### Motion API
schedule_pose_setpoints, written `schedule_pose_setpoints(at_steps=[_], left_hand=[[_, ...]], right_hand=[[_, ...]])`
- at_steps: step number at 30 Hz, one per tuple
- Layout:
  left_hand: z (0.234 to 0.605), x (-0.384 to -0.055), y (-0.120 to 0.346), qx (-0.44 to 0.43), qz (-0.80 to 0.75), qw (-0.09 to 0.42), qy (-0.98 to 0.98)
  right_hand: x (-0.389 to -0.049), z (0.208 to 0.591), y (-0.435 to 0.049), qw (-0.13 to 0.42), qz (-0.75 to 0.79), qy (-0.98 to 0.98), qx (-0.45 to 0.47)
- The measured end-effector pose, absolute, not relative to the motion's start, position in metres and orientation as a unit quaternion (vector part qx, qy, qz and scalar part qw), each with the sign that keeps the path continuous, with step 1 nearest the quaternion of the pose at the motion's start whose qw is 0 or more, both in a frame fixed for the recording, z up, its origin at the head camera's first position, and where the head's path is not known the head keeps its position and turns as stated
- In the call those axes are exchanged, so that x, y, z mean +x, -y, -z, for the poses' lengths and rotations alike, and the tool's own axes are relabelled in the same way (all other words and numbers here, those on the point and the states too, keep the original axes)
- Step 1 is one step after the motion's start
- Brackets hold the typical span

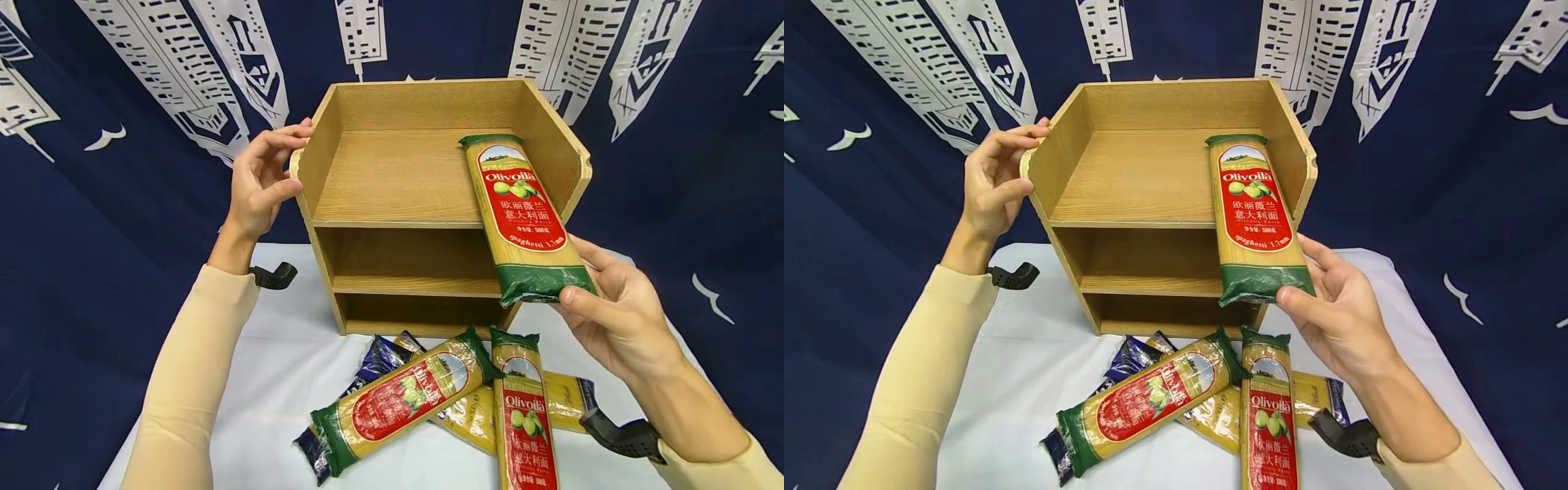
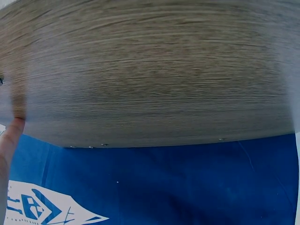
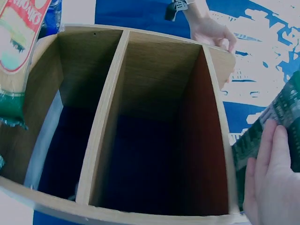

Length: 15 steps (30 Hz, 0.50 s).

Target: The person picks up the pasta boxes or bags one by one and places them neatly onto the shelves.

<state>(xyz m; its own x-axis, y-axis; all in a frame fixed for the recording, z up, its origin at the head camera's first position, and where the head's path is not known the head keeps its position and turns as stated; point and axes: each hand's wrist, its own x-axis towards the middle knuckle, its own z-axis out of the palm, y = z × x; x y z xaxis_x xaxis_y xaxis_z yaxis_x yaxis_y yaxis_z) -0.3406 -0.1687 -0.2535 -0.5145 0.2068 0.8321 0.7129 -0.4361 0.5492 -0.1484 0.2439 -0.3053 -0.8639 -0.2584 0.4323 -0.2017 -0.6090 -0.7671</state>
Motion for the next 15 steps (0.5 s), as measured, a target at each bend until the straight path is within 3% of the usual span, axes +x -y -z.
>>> schedule_pose_setpoints(at_steps=[10, 15], left_hand=[[0.254, -0.338, 0.169, -0.449, 0.721, 0.184, 0.495], [0.252, -0.338, 0.166, -0.451, 0.718, 0.189, 0.495]], right_hand=[[-0.127, 0.296, -0.233, -0.062, 0.795, -0.554, -0.241], [-0.122, 0.291, -0.228, -0.131, 0.728, -0.647, -0.184]])
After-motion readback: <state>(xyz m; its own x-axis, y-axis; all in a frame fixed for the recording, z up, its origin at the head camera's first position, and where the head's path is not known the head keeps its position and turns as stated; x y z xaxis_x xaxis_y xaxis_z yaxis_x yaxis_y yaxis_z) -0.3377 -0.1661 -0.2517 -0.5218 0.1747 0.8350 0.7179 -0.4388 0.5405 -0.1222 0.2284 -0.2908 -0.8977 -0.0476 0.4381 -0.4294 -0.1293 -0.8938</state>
